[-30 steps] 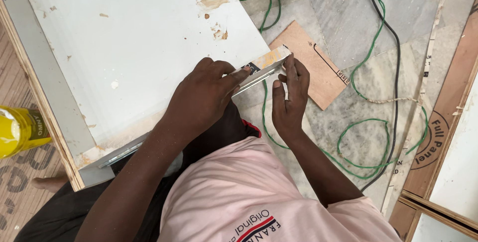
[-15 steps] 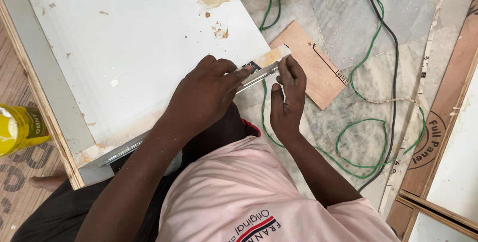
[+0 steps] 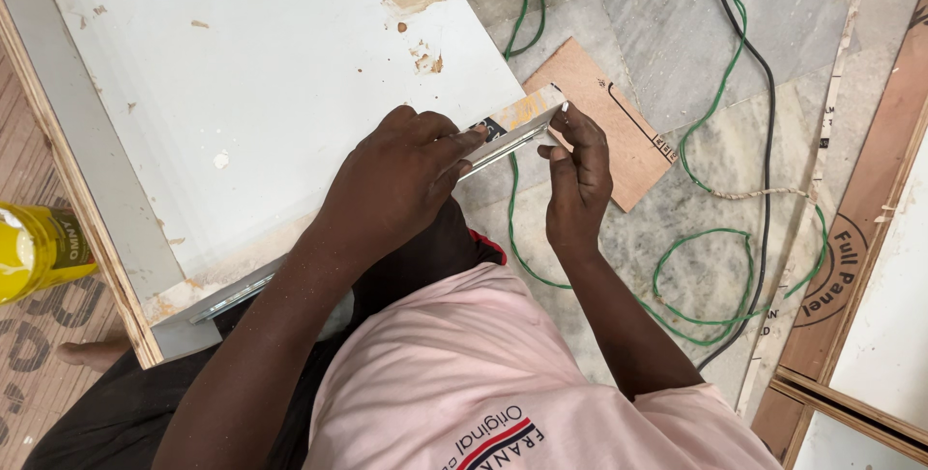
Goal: The person sits on the floor and applies glue to the edges of a white drawer unit. They then attach a wooden trim piece to the glued edge, pressing it firmly into place. Finally, they apply masking tape along the seam to secure the trim while the glue sets.
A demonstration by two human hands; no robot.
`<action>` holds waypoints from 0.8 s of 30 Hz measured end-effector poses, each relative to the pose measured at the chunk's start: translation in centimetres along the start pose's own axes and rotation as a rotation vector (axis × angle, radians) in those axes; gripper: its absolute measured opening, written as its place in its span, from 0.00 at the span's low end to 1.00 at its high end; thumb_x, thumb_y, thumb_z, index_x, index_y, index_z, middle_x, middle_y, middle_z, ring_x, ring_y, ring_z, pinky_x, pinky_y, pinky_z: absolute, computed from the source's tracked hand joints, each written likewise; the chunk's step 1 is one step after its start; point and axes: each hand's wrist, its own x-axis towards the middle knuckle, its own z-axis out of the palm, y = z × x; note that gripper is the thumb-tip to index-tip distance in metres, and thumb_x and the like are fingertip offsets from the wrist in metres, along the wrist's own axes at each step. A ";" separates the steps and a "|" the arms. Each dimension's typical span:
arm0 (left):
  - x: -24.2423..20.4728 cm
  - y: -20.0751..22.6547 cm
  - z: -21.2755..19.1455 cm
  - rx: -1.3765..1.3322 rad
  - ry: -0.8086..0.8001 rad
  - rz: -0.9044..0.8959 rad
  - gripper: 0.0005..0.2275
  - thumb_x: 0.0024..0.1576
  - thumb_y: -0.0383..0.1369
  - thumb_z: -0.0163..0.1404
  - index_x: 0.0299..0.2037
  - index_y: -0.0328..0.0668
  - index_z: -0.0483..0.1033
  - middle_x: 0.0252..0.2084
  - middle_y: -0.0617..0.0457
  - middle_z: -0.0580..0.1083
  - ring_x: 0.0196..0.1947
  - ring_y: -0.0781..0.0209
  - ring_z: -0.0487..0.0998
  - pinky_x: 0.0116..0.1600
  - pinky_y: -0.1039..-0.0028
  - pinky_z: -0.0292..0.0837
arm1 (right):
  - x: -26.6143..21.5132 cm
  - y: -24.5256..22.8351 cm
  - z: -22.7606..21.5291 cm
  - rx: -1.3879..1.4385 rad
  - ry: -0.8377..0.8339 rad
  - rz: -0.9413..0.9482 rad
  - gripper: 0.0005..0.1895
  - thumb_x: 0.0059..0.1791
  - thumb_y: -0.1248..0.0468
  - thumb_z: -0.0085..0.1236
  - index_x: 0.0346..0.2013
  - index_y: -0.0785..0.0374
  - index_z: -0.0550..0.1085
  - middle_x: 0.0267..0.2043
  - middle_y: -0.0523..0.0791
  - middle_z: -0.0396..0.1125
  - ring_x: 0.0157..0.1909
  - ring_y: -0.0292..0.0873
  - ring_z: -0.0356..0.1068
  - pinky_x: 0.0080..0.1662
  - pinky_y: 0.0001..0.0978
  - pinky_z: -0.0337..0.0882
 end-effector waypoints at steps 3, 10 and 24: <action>0.0 0.0 0.0 0.000 0.005 0.012 0.16 0.55 0.29 0.57 0.54 0.47 0.80 0.41 0.56 0.77 0.41 0.54 0.73 0.44 0.65 0.73 | 0.1 -0.2 0.0 -0.045 0.002 -0.018 0.22 0.61 0.74 0.42 0.71 0.65 0.62 0.72 0.50 0.58 0.72 0.46 0.64 0.60 0.35 0.77; 0.2 -0.1 -0.3 0.001 -0.019 0.016 0.14 0.58 0.30 0.54 0.55 0.47 0.81 0.38 0.55 0.76 0.39 0.54 0.73 0.44 0.64 0.73 | -0.5 -1.6 0.8 -0.258 -0.013 -0.098 0.25 0.60 0.74 0.40 0.73 0.63 0.62 0.74 0.51 0.55 0.73 0.45 0.63 0.62 0.34 0.75; 0.1 -0.5 -0.1 -0.033 -0.065 -0.007 0.19 0.59 0.31 0.53 0.62 0.50 0.74 0.44 0.52 0.76 0.46 0.50 0.74 0.50 0.62 0.72 | -1.9 -1.7 0.5 -0.232 -0.090 -0.219 0.15 0.58 0.75 0.44 0.59 0.65 0.69 0.80 0.55 0.46 0.83 0.54 0.46 0.74 0.43 0.58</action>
